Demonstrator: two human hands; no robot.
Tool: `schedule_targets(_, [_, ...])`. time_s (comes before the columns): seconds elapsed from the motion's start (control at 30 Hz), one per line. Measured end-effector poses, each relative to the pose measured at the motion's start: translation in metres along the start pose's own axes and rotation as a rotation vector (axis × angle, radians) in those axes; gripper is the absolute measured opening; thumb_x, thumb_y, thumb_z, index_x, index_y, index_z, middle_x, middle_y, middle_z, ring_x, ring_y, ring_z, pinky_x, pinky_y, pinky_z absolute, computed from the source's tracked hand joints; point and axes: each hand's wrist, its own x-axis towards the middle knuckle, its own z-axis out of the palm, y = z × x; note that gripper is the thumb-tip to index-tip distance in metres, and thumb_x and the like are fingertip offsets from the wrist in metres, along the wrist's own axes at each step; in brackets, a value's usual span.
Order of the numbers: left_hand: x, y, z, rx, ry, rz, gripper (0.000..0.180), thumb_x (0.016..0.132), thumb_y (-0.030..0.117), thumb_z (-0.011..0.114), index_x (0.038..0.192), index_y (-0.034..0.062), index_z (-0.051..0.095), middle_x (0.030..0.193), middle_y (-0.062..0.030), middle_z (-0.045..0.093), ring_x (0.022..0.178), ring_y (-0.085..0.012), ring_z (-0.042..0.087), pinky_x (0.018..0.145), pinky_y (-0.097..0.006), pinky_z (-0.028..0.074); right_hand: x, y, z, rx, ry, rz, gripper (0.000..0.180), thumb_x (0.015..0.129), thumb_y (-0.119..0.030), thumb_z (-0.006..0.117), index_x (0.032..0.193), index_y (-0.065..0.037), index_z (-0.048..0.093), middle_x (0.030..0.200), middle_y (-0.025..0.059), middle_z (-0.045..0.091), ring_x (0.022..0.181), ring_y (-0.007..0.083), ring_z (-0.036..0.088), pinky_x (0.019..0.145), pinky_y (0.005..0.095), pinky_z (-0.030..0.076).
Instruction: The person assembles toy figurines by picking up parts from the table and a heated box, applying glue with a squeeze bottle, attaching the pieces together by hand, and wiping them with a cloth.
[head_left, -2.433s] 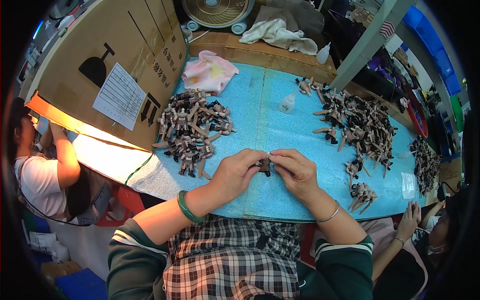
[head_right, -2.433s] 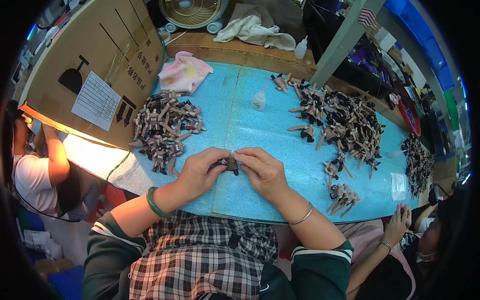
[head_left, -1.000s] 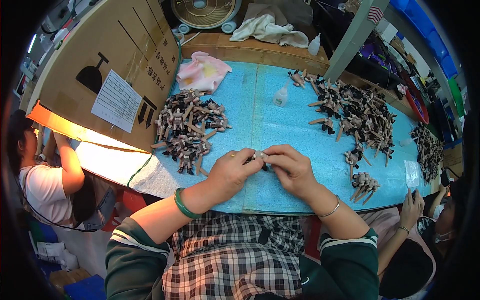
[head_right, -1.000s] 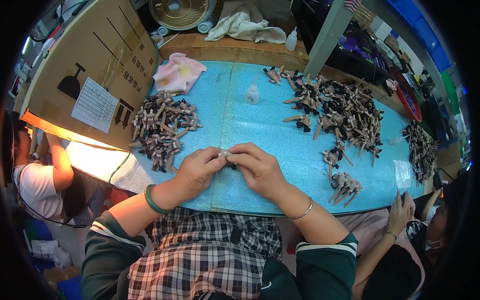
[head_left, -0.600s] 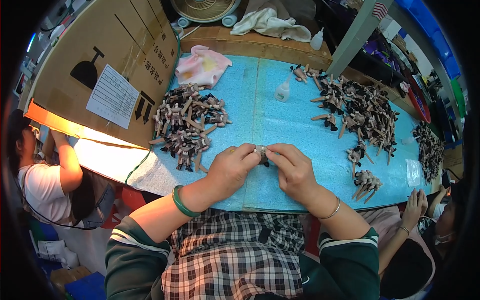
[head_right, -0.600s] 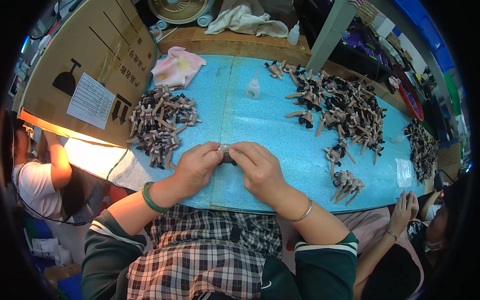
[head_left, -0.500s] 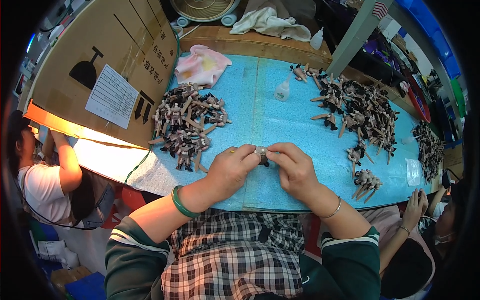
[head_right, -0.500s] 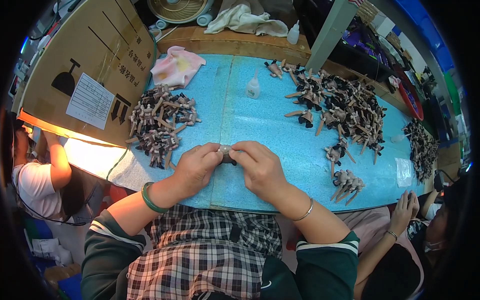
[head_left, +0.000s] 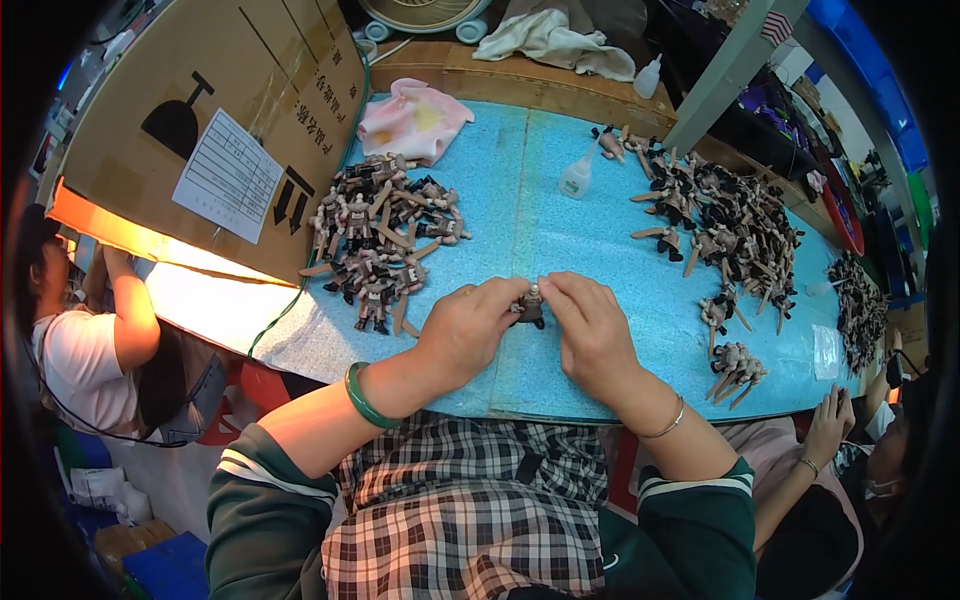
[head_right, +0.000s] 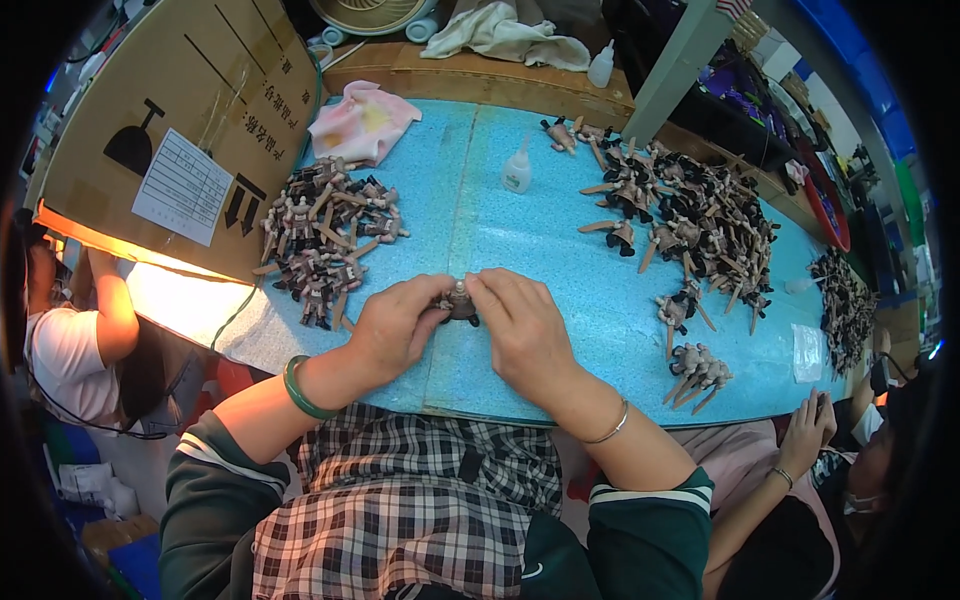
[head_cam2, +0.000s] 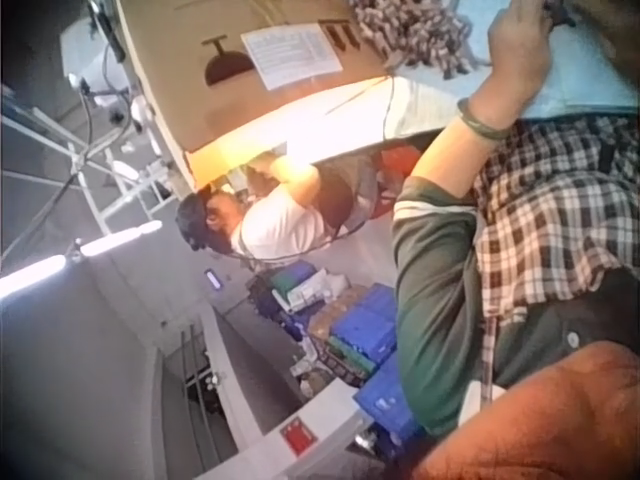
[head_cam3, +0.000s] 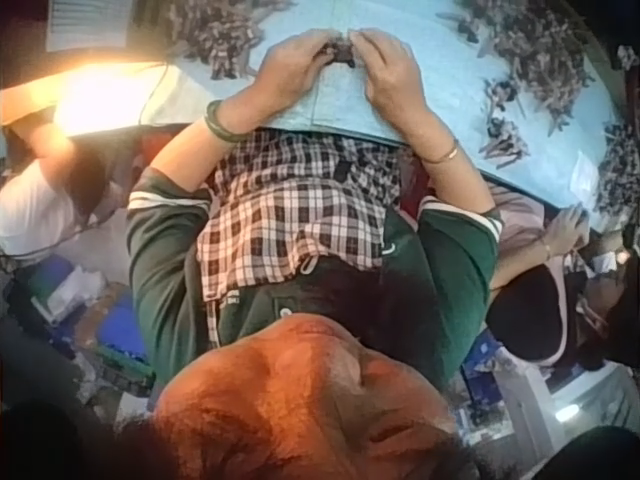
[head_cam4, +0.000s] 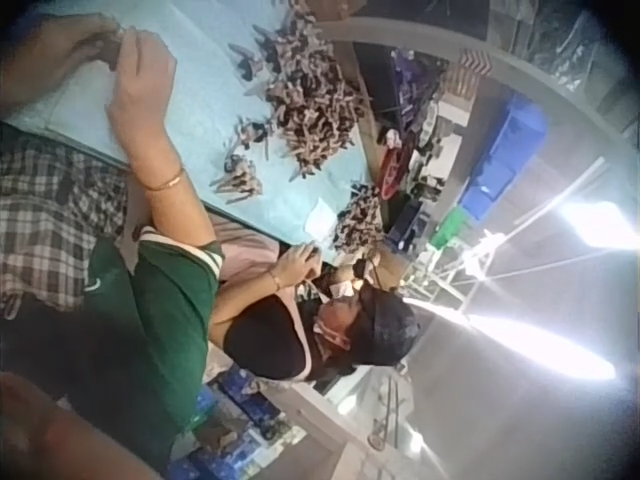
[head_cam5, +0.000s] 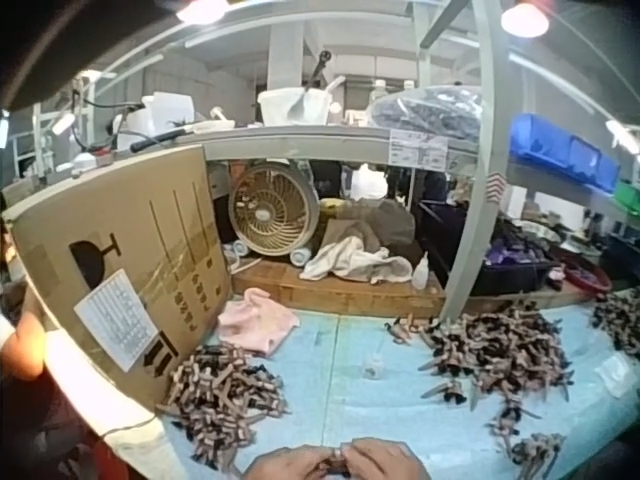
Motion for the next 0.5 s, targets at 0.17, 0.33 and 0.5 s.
schedule_targets(0.17, [0.0008, -0.0025, -0.0031, -0.035, -0.022, 0.014, 0.034, 0.075, 0.000, 0.064, 0.107, 0.0057, 0.053, 0.092, -0.0115, 0.061, 0.078, -0.0310, 0.062, 0.062, -0.038, 0.050, 0.0022, 0.0047, -0.0060, 0.408, 0.184, 0.245, 0.047, 0.064, 0.015, 0.054, 0.105, -0.004, 0.060, 0.103, 0.0138, 0.059, 0.092, 0.0281, 0.059, 0.072, 0.0335, 0.049])
schedule_targets(0.33, [0.0037, -0.0021, -0.0027, -0.108, -0.027, 0.000, 0.034, 0.076, 0.000, 0.063, 0.108, 0.0086, 0.054, 0.091, -0.0107, 0.060, 0.079, -0.0306, 0.062, 0.063, -0.038, 0.050, 0.0007, 0.0084, 0.0020, 0.350, 0.163, 0.093, 0.044, 0.062, 0.018, 0.052, 0.099, -0.004, 0.063, 0.098, 0.0113, 0.060, 0.084, 0.0265, 0.059, 0.067, 0.0315, 0.050])
schedule_targets(0.5, [0.0034, -0.0037, -0.0041, -0.099, -0.046, -0.013, 0.033, 0.077, 0.001, 0.062, 0.108, 0.0105, 0.055, 0.090, -0.0101, 0.060, 0.079, -0.0302, 0.062, 0.062, -0.037, 0.050, 0.0022, 0.0073, 0.0029, 0.371, 0.116, 0.117, 0.046, 0.062, 0.018, 0.053, 0.100, -0.006, 0.065, 0.097, 0.0108, 0.060, 0.083, 0.0260, 0.059, 0.066, 0.0316, 0.050])
